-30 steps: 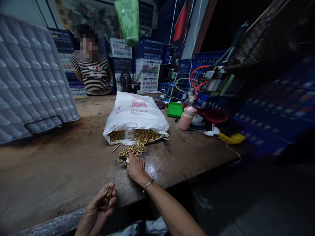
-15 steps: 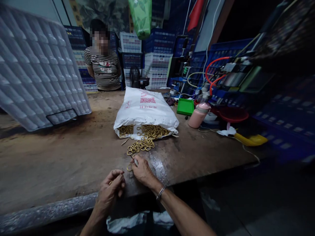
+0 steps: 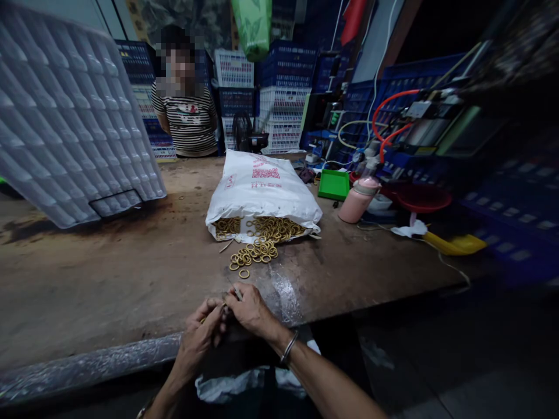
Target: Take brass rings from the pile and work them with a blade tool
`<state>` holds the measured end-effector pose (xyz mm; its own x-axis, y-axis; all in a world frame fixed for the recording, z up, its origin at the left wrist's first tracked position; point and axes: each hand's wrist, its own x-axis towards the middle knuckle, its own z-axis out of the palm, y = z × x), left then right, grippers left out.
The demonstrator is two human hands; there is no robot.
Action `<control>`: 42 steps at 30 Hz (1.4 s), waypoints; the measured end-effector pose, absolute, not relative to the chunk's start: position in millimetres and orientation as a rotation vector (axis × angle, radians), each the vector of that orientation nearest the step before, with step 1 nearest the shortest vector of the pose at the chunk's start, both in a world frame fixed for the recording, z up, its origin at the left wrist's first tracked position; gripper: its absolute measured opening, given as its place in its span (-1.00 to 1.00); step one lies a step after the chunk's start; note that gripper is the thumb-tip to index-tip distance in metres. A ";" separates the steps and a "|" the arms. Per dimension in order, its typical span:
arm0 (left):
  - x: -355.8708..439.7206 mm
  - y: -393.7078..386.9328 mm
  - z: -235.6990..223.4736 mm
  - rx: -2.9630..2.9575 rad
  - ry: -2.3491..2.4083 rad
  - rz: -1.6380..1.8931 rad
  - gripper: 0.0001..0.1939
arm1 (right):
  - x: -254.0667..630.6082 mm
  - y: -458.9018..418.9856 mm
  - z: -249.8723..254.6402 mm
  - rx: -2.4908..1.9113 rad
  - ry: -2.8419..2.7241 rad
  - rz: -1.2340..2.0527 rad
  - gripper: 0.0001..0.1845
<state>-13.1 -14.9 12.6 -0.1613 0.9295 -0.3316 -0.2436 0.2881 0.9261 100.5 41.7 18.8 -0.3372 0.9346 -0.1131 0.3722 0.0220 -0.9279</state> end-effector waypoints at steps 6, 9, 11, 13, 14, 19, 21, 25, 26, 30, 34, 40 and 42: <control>-13.6 -16.6 9.6 0.699 1.203 1.184 -0.69 | 96.0 41.9 17.9 -1.320 -1.772 1.320 -0.82; -13.7 -19.1 12.9 0.598 1.101 1.202 -0.72 | 97.1 43.9 18.3 -1.319 -1.760 1.309 -0.79; -14.3 -20.1 15.8 0.537 1.041 1.211 -0.74 | 99.5 44.2 16.9 -1.338 -1.800 1.241 -0.77; -15.5 -20.2 17.3 0.510 1.001 1.221 -0.75 | 102.6 42.4 14.3 -1.333 -1.898 1.139 -0.79; -16.1 -19.9 17.3 0.507 0.990 1.230 -0.75 | 104.2 40.8 12.7 -1.318 -1.957 1.087 -0.81; -17.0 -18.8 12.5 0.497 0.992 1.265 -0.73 | 108.3 32.3 8.6 -1.233 -2.204 0.958 -0.86; -16.5 -19.3 11.8 0.482 1.007 1.265 -0.72 | 108.2 31.4 10.2 -1.230 -2.267 0.925 -0.80; -16.5 -20.4 14.0 0.464 1.039 1.256 -0.69 | 108.0 32.4 15.8 -1.241 -2.353 0.875 -0.71; -16.9 -20.4 14.5 0.468 1.051 1.251 -0.68 | 108.0 32.5 17.2 -1.251 -2.369 0.861 -0.70; -20.5 -19.9 11.9 0.516 1.098 1.221 -0.66 | 107.4 30.8 22.1 -1.281 -2.438 0.804 -0.67; -24.3 -21.9 8.6 0.584 1.107 1.215 -0.68 | 107.9 32.7 22.3 -1.308 -2.534 0.783 -0.71; -19.1 -37.8 34.0 0.652 0.984 1.121 -0.65 | 118.2 53.1 10.3 -1.517 -2.600 0.554 -0.73; -14.5 -45.6 38.6 0.609 0.901 1.064 -0.67 | 123.1 59.6 6.9 -1.533 -2.549 0.496 -0.73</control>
<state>-14.5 -45.6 38.6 0.2011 0.9240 -0.3254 -0.4731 0.3824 0.7937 123.1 59.6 6.9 -0.4773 0.8767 -0.0598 0.8352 0.4315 -0.3411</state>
